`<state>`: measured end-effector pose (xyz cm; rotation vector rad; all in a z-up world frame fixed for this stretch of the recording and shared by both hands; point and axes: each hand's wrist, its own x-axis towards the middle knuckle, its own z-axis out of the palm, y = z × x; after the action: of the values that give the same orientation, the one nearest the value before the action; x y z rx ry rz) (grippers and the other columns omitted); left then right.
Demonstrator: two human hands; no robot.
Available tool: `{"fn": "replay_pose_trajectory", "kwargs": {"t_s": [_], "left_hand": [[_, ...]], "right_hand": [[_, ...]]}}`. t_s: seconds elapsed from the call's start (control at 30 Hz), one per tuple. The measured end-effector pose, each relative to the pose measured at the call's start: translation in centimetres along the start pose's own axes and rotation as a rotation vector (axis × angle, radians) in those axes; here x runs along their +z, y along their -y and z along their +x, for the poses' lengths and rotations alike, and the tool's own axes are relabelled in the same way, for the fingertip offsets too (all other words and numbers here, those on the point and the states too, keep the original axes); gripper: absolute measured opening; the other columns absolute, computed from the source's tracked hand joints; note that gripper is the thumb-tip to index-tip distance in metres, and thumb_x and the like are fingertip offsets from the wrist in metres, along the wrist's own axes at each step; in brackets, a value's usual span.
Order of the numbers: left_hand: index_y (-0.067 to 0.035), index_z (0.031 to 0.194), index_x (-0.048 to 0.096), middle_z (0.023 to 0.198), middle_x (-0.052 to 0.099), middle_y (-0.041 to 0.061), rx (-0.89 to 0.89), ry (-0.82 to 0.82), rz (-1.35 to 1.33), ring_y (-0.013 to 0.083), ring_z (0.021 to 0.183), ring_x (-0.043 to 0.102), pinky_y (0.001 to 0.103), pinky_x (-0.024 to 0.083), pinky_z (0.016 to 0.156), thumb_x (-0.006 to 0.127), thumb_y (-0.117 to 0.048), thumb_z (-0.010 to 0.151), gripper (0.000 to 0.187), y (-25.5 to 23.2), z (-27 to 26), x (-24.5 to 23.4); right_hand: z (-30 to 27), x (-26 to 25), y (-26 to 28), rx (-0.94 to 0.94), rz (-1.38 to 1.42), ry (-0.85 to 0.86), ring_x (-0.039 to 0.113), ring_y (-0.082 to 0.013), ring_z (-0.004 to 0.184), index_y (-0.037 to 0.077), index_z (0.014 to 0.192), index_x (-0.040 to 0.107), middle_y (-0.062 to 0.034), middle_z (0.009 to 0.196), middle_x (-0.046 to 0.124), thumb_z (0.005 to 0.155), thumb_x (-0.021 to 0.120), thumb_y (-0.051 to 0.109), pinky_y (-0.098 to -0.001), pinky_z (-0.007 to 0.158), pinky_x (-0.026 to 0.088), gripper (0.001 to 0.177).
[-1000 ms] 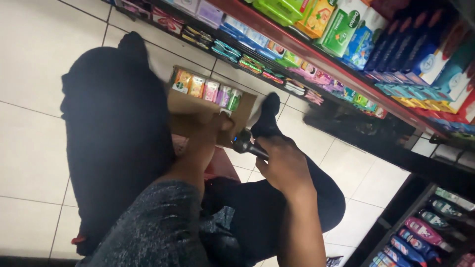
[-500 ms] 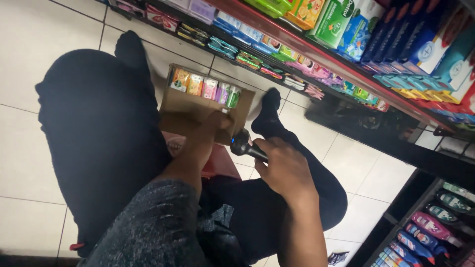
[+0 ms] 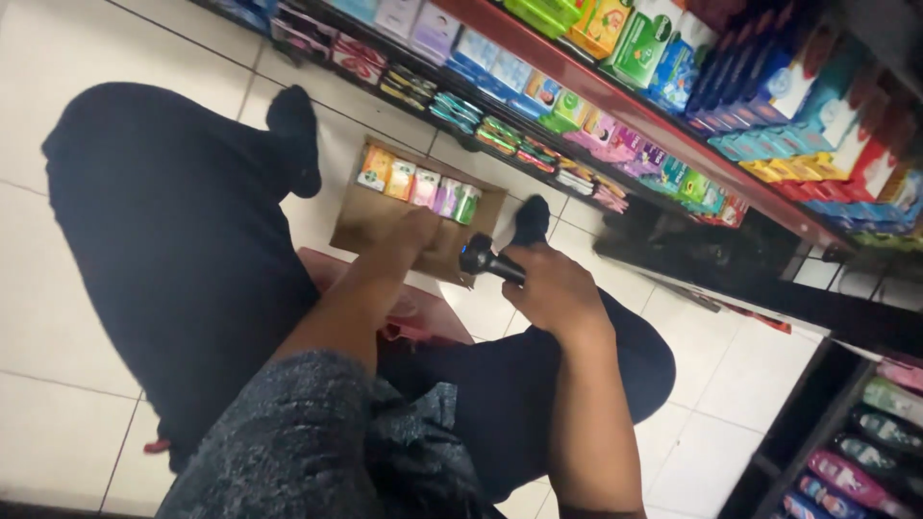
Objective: The person sits on the floor in a store aisle and repeatedly picks small boxes from a cardboard box, scans them with a handheld barcode scanner, and places them on the shelf. The person handles multiple boxes of different colors and sizes throughout the clip.
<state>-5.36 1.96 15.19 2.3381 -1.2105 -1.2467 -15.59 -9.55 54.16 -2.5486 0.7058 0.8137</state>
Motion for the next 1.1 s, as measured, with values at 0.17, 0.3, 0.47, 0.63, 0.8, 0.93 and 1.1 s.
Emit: {"fn": "replay_pose_trajectory", "kwargs": {"t_s": [0.17,0.3,0.47,0.63,0.8,0.93,1.1], "left_hand": [[-0.012,0.124,0.071,0.129,0.067,0.020,0.003,0.154,0.097,0.0392,0.115,0.066,0.047,0.054,0.096,0.065,-0.014,0.091,0.034,0.4,0.2,-3.8],[-0.008,0.121,0.070,0.128,0.067,0.018,0.158,0.219,0.412,0.0370,0.117,0.066,0.048,0.056,0.095,0.071,-0.017,0.087,0.036,-3.6,-4.0,-15.3],[-0.005,0.113,0.072,0.119,0.072,0.021,0.203,-0.133,0.121,0.0365,0.112,0.068,0.046,0.054,0.092,0.067,-0.009,0.080,0.033,-4.6,-10.6,-25.6],[-0.010,0.108,0.072,0.112,0.070,0.011,0.285,-0.267,-0.889,0.0242,0.102,0.067,0.041,0.054,0.084,0.052,-0.006,0.083,0.032,1.8,-6.6,-25.4],[-0.015,0.106,0.064,0.100,0.067,0.003,0.114,-0.131,-1.534,0.0156,0.087,0.066,0.034,0.054,0.070,0.054,-0.016,0.088,0.021,-2.3,-12.7,-28.7],[-0.015,0.115,0.059,0.100,0.063,0.003,0.237,-0.079,-1.610,0.0120,0.080,0.058,0.028,0.047,0.066,0.073,-0.033,0.094,0.031,-2.1,-13.9,-29.3],[-0.012,0.125,0.050,0.102,0.066,0.004,0.152,-0.239,-1.440,0.0124,0.079,0.056,0.030,0.046,0.068,0.076,-0.038,0.092,0.049,-2.6,-14.8,-30.1]], "right_hand": [[1.8,0.9,-0.5,-0.093,0.093,0.048,0.069,-0.0372,0.099,0.019,0.108,0.075,-0.0145,0.100,0.073,0.074,0.072,0.024,-0.0476,0.086,0.054,0.035],[6.0,4.4,-4.7,-0.222,0.188,0.026,0.070,-0.0375,0.097,0.017,0.110,0.075,-0.0167,0.101,0.075,0.072,0.076,0.026,-0.0445,0.088,0.054,0.039],[9.1,6.6,-7.6,-0.192,0.189,0.005,0.070,-0.0365,0.101,0.016,0.119,0.071,-0.0177,0.108,0.073,0.071,0.082,0.027,-0.0412,0.090,0.054,0.050],[7.8,4.1,-4.4,-0.135,0.142,0.002,0.071,-0.0355,0.104,0.017,0.121,0.074,-0.0173,0.111,0.075,0.074,0.078,0.024,-0.0407,0.091,0.055,0.048],[7.1,3.6,-2.5,-0.301,0.322,-0.225,0.072,-0.0352,0.105,0.014,0.129,0.068,-0.0190,0.115,0.074,0.074,0.076,0.021,-0.0400,0.092,0.055,0.056],[7.4,3.8,-2.7,-0.511,0.435,-0.529,0.070,-0.0383,0.110,0.003,0.129,0.065,-0.0231,0.121,0.071,0.076,0.074,0.015,-0.0420,0.095,0.054,0.055],[6.8,3.1,-2.1,-0.471,0.480,-0.639,0.071,-0.0377,0.110,0.002,0.130,0.064,-0.0230,0.119,0.071,0.075,0.074,0.015,-0.0416,0.095,0.056,0.057]]}}
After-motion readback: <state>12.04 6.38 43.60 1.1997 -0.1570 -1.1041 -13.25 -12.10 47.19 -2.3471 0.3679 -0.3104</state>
